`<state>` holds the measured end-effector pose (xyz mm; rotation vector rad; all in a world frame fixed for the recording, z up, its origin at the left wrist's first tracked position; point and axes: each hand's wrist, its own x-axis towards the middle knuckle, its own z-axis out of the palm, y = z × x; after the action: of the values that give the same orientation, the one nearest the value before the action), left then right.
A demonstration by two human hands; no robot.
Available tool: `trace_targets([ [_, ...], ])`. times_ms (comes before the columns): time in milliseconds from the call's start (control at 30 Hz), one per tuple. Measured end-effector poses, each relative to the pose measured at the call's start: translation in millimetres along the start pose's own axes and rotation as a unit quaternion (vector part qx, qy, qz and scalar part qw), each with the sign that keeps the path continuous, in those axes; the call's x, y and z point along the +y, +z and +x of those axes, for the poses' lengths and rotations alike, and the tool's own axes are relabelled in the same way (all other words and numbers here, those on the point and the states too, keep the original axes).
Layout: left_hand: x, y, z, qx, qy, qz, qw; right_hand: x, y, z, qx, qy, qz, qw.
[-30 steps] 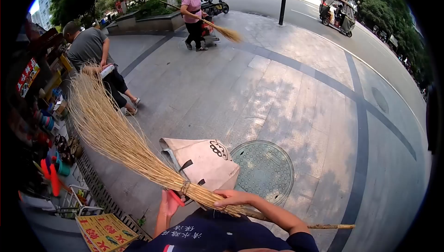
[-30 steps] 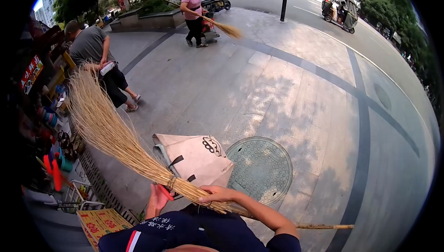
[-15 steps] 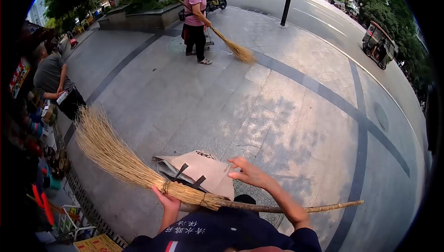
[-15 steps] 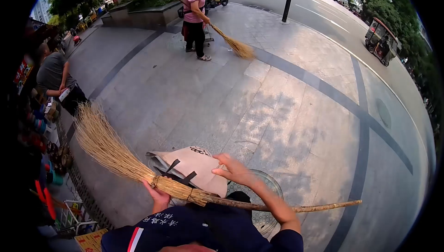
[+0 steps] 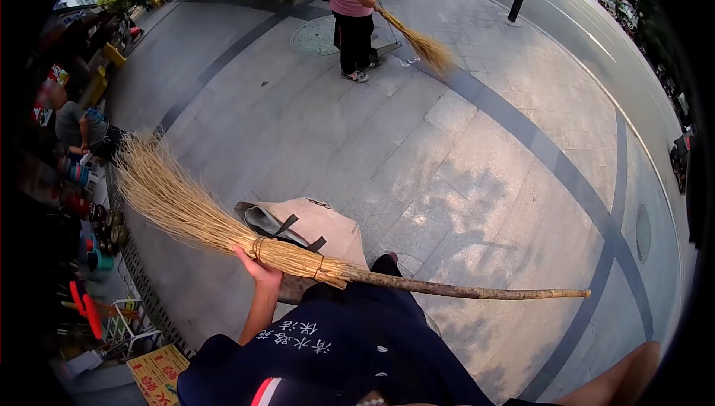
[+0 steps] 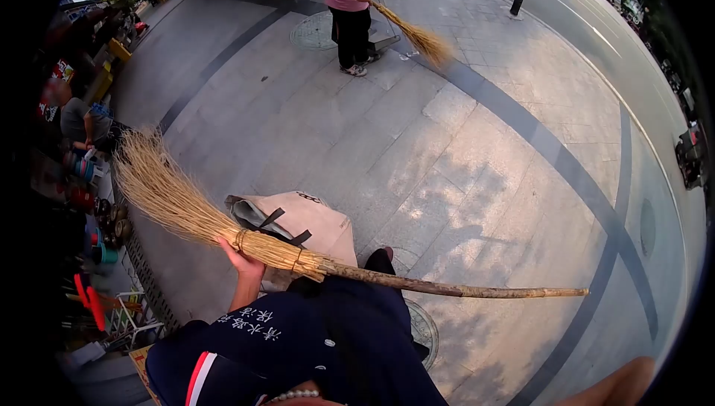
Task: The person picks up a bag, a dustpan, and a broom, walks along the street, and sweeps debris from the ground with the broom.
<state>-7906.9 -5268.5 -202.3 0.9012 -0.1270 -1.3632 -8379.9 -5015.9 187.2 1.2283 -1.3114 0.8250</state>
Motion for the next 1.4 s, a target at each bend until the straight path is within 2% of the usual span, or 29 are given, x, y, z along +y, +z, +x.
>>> trace_targets([
  [67,-9.3,37.3,13.0,-0.026,0.027,0.008,0.999,15.5,44.0,1.7,-0.033,0.006,0.001,0.999],
  [333,-48.7,130.3,61.0,0.013,-0.002,-0.037,0.999,51.4,195.2,-4.4,-0.118,0.027,0.047,0.992],
  [433,-79.1,162.7,100.7,0.012,0.007,-0.073,0.997,63.6,261.5,-8.0,-0.132,0.03,0.071,0.988],
  [533,-130.2,231.0,166.4,0.019,0.0,-0.065,0.998,82.3,351.4,-6.0,-0.152,0.03,0.086,0.984],
  [633,-148.3,278.8,206.9,0.009,-0.046,-0.071,0.996,91.5,406.8,4.9,-0.174,0.034,0.098,0.979],
  [667,-154.2,297.8,218.8,0.043,-0.053,-0.063,0.996,95.6,424.1,8.9,-0.179,0.035,0.102,0.978],
  [767,-175.9,332.0,252.5,0.013,-0.102,-0.039,0.994,110.0,471.8,18.5,-0.197,0.042,0.117,0.973],
  [1000,-208.3,369.9,290.0,0.035,-0.084,-0.002,0.996,141.0,556.3,42.1,-0.21,0.03,0.172,0.962],
  [1133,-233.7,420.8,285.0,0.055,-0.059,0.002,0.997,166.8,625.7,62.7,-0.196,-0.01,0.226,0.954],
  [1400,-334.7,506.3,262.4,0.097,0.018,-0.004,0.995,185.1,853.8,158.2,-0.183,-0.136,0.344,0.911],
])
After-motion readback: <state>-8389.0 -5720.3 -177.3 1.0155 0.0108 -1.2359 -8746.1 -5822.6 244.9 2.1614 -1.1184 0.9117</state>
